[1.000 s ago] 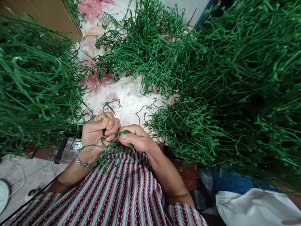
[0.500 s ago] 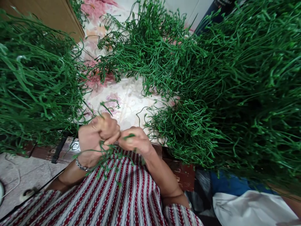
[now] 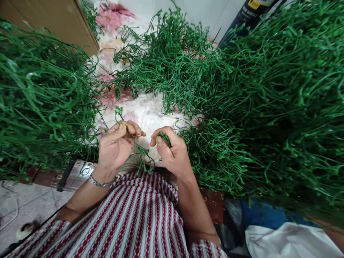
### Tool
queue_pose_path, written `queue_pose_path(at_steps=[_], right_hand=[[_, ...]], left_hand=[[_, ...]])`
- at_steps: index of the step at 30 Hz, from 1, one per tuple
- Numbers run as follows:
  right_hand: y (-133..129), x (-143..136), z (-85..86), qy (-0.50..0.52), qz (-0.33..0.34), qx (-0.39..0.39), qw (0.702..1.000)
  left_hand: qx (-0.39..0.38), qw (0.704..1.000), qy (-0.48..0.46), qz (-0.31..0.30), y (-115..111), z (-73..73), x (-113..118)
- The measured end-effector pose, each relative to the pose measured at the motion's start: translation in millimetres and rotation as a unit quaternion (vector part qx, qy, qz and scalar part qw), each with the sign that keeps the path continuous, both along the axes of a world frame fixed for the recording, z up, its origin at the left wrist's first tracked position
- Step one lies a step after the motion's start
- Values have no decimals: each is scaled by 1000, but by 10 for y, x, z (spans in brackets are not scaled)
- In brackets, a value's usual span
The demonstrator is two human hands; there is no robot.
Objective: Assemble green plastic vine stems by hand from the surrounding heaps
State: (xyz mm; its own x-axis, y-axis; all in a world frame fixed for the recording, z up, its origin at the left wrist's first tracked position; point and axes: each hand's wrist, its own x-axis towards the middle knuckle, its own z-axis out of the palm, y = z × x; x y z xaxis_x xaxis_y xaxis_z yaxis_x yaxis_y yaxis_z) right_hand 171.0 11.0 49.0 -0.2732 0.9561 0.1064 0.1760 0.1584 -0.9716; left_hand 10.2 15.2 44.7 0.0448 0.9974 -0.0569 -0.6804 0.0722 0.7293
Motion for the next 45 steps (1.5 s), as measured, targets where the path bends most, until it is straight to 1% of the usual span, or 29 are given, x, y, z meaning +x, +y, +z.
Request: queue_pose_path(at_steps=[3,5,8,10,12,14,16,18,19,20,21,22,23,24,25,27,28,29,30,32,34,36,39,41,45], right_hand=[[-16,-51,-15,-70,-1,-14,997],[-28,-85,-12,-99,17,-22,995],[-51,-111,-26,-99,65,-48,992],[-70,-109,-43,-109,72,-43,990],[-87,-93,-44,-144,36,-4,989],[-99,-65,-18,-190,-20,59,980],[-104,-28,26,-243,-66,129,959],[-101,8,66,-297,-95,192,931],[-97,22,80,-323,-104,215,916],[-92,32,89,-348,-107,231,902],[-86,38,94,-371,-105,240,891],[-80,40,96,-394,-99,244,881],[-73,39,96,-413,-89,244,873],[-68,35,95,-427,-76,244,867],[-63,31,94,-434,-62,244,865],[-54,24,92,-427,-36,248,869],[-51,24,89,-416,-27,250,874],[-48,25,86,-402,-20,250,881],[-46,29,82,-386,-15,252,888],[-42,38,70,-347,-13,264,900],[-40,46,56,-311,-19,288,906],[-42,53,40,-289,-30,306,906],[-48,65,20,-283,-46,301,909],[-50,72,10,-284,-44,294,912],[-51,69,-11,-270,-31,290,918]], left_hand=[[25,999,-36,-8,31,21,-20],[45,997,-63,-7,57,55,-18],[64,995,-77,18,113,98,21],[64,995,-66,44,158,114,54],[46,997,-38,51,200,118,65],[15,999,2,29,220,105,37],[-5,998,59,11,200,73,-29],[7,986,164,30,129,31,-111],[26,968,244,52,79,14,-149],[55,935,341,87,25,4,-180],[94,888,433,124,-26,5,-202],[148,837,502,158,-69,17,-212],[207,789,551,176,-98,37,-211],[267,747,583,173,-110,64,-200],[320,714,603,152,-103,90,-182],[385,669,632,74,-51,121,-137],[397,656,641,36,-16,119,-115],[398,655,643,6,15,104,-95],[391,667,634,-13,38,78,-79],[363,718,594,-21,52,14,-56],[329,770,547,-9,29,-34,-42],[302,798,522,-8,-4,-41,-36],[267,817,510,-32,-34,-1,-38],[251,825,504,-52,-37,24,-43],[247,829,498,-60,-34,29,-49]])
